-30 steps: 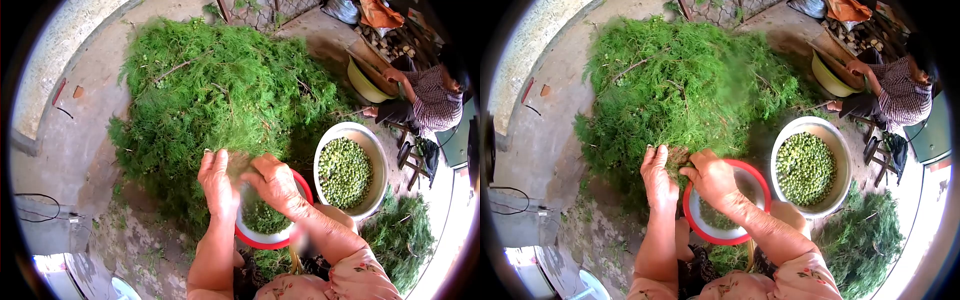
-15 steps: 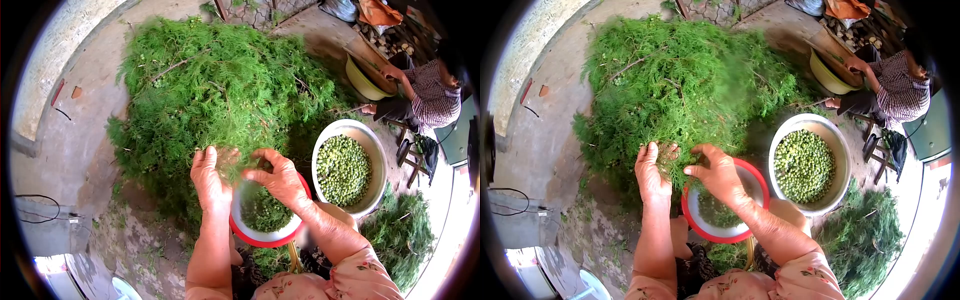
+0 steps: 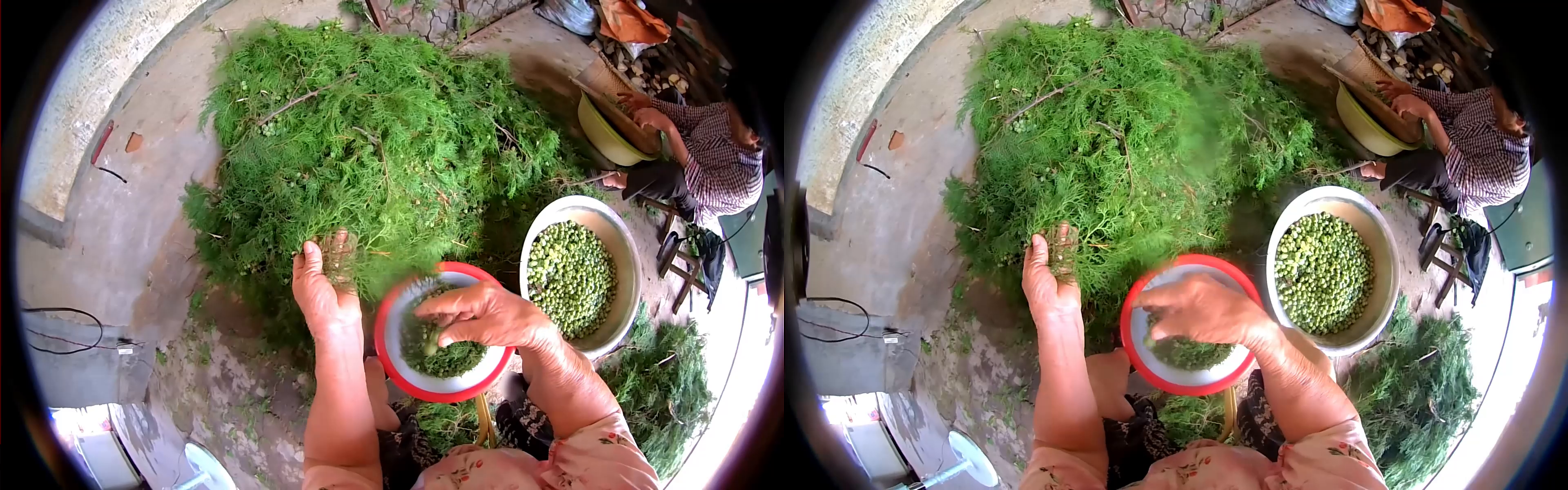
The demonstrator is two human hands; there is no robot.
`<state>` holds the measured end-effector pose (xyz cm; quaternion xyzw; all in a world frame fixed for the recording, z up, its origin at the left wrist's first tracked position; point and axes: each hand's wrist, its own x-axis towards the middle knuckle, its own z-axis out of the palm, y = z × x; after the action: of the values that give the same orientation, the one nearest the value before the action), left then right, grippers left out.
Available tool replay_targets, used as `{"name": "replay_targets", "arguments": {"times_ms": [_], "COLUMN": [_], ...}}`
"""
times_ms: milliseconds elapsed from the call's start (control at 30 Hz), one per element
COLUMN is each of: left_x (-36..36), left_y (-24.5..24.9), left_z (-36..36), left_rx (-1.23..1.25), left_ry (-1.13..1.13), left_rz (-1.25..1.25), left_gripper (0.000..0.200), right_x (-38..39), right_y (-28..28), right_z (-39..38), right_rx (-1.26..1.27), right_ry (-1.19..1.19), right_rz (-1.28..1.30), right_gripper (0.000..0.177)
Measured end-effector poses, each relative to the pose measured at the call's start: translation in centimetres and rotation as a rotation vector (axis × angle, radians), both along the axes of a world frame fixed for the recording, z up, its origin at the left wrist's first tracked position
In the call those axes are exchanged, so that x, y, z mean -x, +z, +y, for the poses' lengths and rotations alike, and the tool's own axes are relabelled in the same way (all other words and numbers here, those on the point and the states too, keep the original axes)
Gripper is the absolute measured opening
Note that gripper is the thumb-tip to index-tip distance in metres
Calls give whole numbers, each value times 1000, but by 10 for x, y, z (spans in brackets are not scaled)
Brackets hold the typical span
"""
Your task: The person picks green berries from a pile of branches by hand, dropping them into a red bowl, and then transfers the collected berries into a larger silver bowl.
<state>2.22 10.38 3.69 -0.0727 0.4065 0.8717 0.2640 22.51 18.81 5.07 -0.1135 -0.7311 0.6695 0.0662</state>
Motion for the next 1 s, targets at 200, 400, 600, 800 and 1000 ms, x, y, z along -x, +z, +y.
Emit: {"name": "replay_targets", "arguments": {"times_ms": [200,400,600,800,1000], "left_x": [-20,-48,-66,-35,-27], "left_y": [13,9,9,26,-5], "left_z": [5,7,9,6,-1], "left_rx": [69,139,196,192,34], "left_ry": [-136,-527,-524,-138,-226], "left_rz": [129,472,565,137,113], "left_gripper": [14,7,4,12,17], "right_x": [7,20,26,22,21], "right_y": [18,20,-7,-24,-3], "right_z": [1,-2,-14,-14,-3], "right_rx": [-8,-852,-579,-553,-594], "right_ry": [-457,-705,-533,-422,-655], "right_rz": [-185,139,-68,-33,24], "right_gripper": [15,51,31,10,44]}}
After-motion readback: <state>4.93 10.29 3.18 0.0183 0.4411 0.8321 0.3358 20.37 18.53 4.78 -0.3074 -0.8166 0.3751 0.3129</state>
